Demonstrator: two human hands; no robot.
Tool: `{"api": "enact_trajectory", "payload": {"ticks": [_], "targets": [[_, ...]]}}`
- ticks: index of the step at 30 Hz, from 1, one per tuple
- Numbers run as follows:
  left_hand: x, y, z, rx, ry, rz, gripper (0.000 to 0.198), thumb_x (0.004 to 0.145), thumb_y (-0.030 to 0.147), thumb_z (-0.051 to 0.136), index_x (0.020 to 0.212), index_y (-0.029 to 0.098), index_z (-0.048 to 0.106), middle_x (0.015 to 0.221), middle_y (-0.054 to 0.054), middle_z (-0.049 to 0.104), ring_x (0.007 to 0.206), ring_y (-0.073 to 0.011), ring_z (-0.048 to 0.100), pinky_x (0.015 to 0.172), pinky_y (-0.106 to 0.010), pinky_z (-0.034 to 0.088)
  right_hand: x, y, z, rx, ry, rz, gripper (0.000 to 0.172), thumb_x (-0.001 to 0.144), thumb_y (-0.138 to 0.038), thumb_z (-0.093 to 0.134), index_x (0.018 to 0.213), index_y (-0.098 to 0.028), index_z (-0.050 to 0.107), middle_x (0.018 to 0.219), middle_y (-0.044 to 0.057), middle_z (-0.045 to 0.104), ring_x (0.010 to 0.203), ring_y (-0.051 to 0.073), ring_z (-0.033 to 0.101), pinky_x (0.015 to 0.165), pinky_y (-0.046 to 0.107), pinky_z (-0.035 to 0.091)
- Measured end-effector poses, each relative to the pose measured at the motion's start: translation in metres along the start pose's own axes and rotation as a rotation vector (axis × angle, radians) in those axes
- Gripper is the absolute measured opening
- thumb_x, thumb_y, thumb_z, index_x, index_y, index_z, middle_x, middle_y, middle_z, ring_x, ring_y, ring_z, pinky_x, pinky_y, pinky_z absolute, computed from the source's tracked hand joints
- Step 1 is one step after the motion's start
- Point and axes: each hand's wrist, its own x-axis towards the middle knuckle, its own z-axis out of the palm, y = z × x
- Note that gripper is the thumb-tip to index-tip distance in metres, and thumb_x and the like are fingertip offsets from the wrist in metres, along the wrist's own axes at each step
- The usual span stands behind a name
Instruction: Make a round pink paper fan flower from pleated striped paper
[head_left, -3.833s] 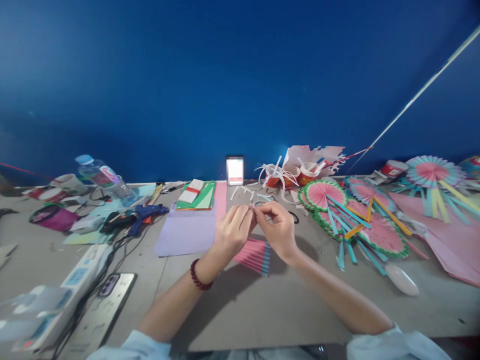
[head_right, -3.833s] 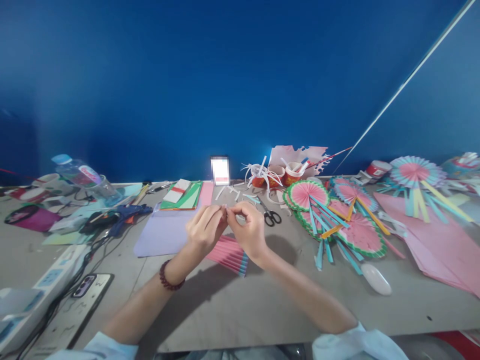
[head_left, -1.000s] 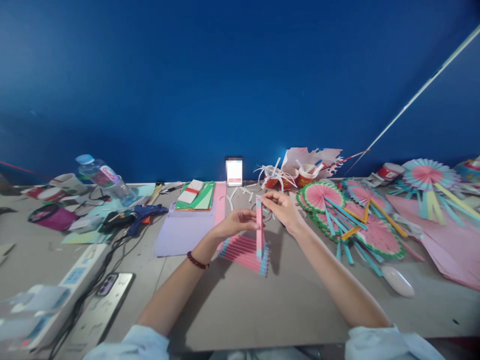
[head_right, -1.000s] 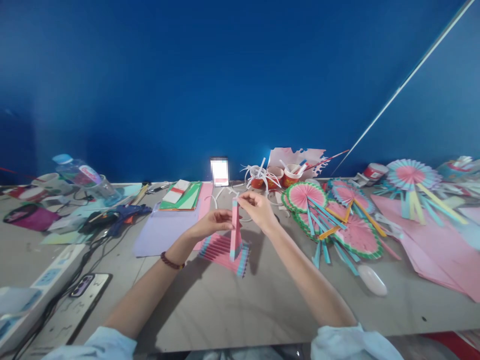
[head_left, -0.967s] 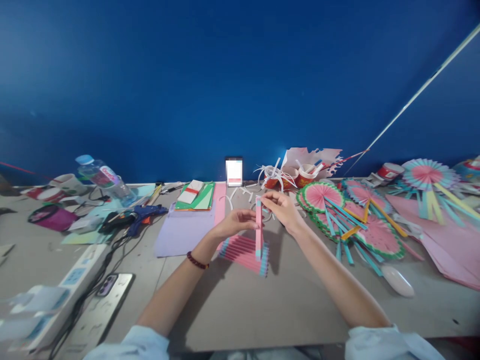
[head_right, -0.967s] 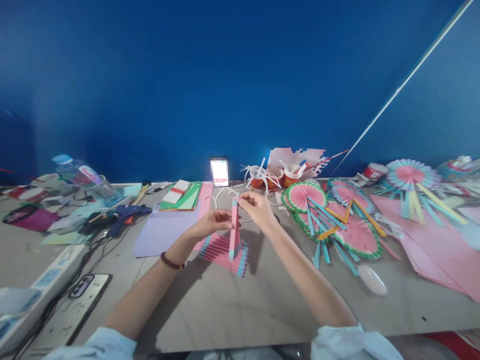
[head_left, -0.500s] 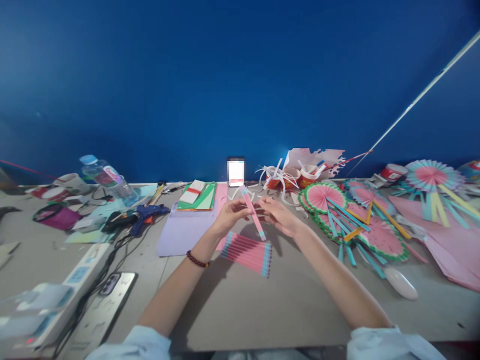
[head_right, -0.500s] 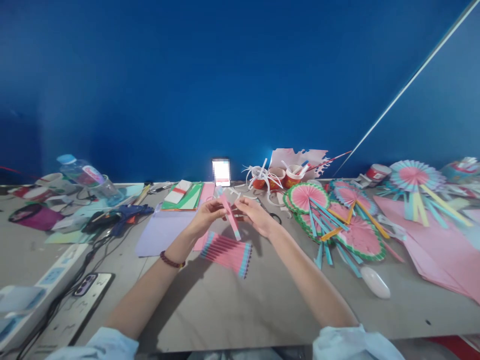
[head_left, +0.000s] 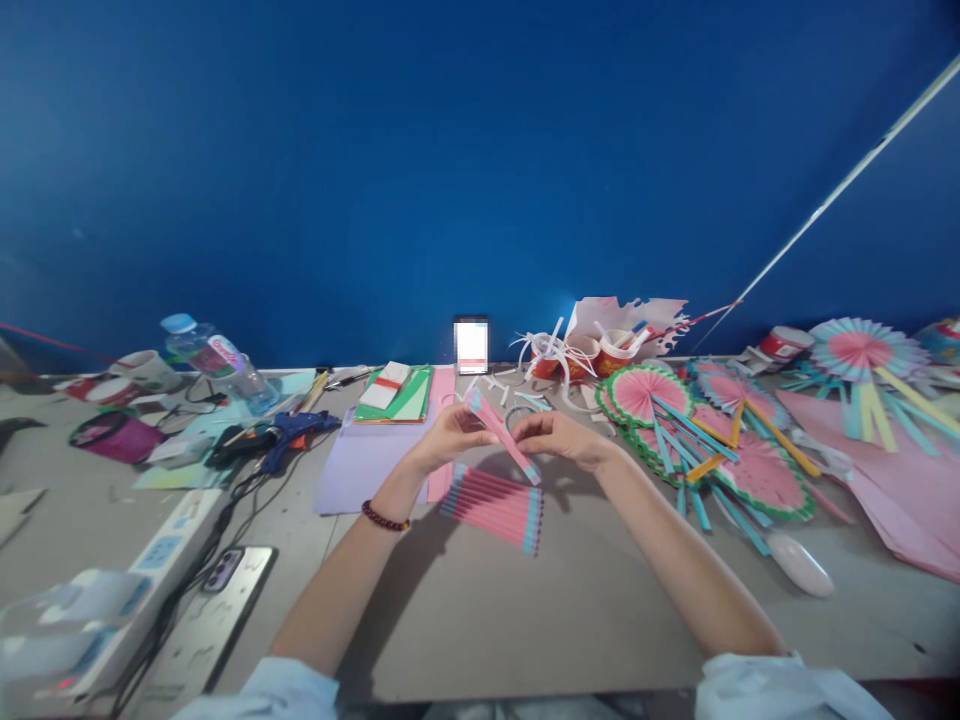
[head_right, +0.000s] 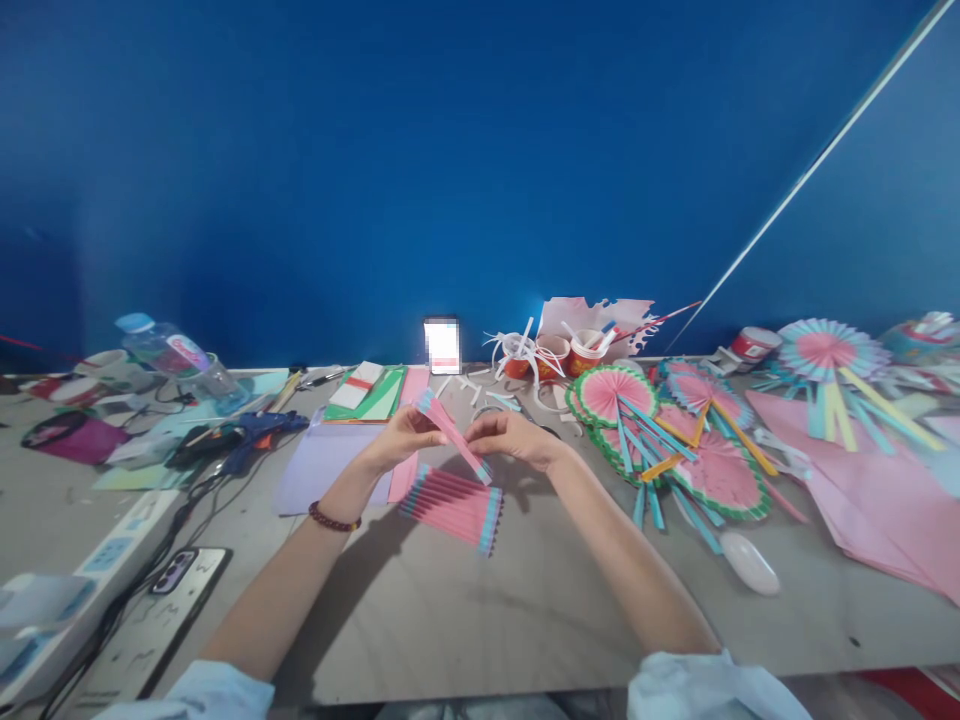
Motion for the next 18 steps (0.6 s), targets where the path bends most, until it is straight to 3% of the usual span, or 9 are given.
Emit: {"api": "enact_trajectory", "payload": {"ticks": [6, 8, 10, 12, 15, 18], "targets": [[-0.002, -0.007, -0.011, 0.193, 0.003, -0.075, 0.037, 0.060, 0.039, 0.081, 0.082, 0.012, 0.068, 0.080, -0.006, 0.069, 0.073, -0.0163, 0.063, 0.071, -0.029, 0.050, -0.001, 0.009, -0.003, -0.036, 0.029, -0.002, 0.025, 0.064, -0.030, 0.075, 0.083, -0.015, 0.071, 0.076, 0.000, 0.068, 0.069, 0.012, 0.059, 0.071, 0.026, 0.045], [-0.011, -0.014, -0.015, 0.412, 0.060, -0.104, 0.036, 0.066, 0.042, 0.076, 0.084, 0.012, 0.067, 0.074, -0.004, 0.066, 0.066, -0.0147, 0.060, 0.065, -0.027, 0.048, -0.001, 0.011, -0.006, -0.054, 0.067, 0.010, 0.026, 0.063, -0.031, 0.076, 0.081, -0.014, 0.071, 0.075, 0.000, 0.068, 0.068, 0.012, 0.060, 0.072, 0.026, 0.045], [-0.025, -0.024, -0.013, 0.743, 0.202, -0.084, 0.032, 0.074, 0.041, 0.068, 0.092, 0.015, 0.066, 0.073, -0.003, 0.063, 0.065, -0.0148, 0.057, 0.062, -0.028, 0.046, -0.001, 0.014, -0.010, -0.110, 0.123, 0.038, 0.026, 0.062, -0.032, 0.076, 0.080, -0.014, 0.070, 0.074, 0.001, 0.069, 0.068, 0.012, 0.060, 0.071, 0.027, 0.045], [-0.042, -0.034, -0.004, 1.044, 0.290, 0.016, 0.022, 0.082, 0.036, 0.060, 0.091, 0.017, 0.065, 0.081, -0.005, 0.063, 0.079, -0.0191, 0.059, 0.070, -0.031, 0.047, -0.001, 0.020, -0.015, -0.200, 0.161, 0.060, 0.025, 0.062, -0.032, 0.074, 0.080, -0.014, 0.071, 0.074, 0.002, 0.069, 0.068, 0.013, 0.061, 0.070, 0.027, 0.046], [-0.067, -0.047, 0.024, 1.258, 0.153, 0.182, 0.020, 0.087, 0.030, 0.054, 0.101, 0.018, 0.062, 0.096, -0.008, 0.064, 0.093, -0.0221, 0.057, 0.081, -0.036, 0.047, -0.001, 0.032, -0.018, -0.331, 0.184, 0.063, 0.020, 0.064, -0.030, 0.071, 0.077, -0.015, 0.071, 0.072, 0.001, 0.069, 0.067, 0.014, 0.061, 0.067, 0.027, 0.046], [-0.082, -0.055, 0.054, 1.375, 0.064, 0.210, 0.041, 0.084, 0.040, 0.057, 0.117, 0.016, 0.055, 0.118, -0.014, 0.058, 0.106, -0.0280, 0.054, 0.089, -0.043, 0.045, -0.002, 0.043, -0.017, -0.435, 0.221, 0.084, 0.019, 0.067, -0.030, 0.067, 0.078, -0.015, 0.071, 0.072, 0.003, 0.069, 0.065, 0.015, 0.060, 0.063, 0.026, 0.045]]}}
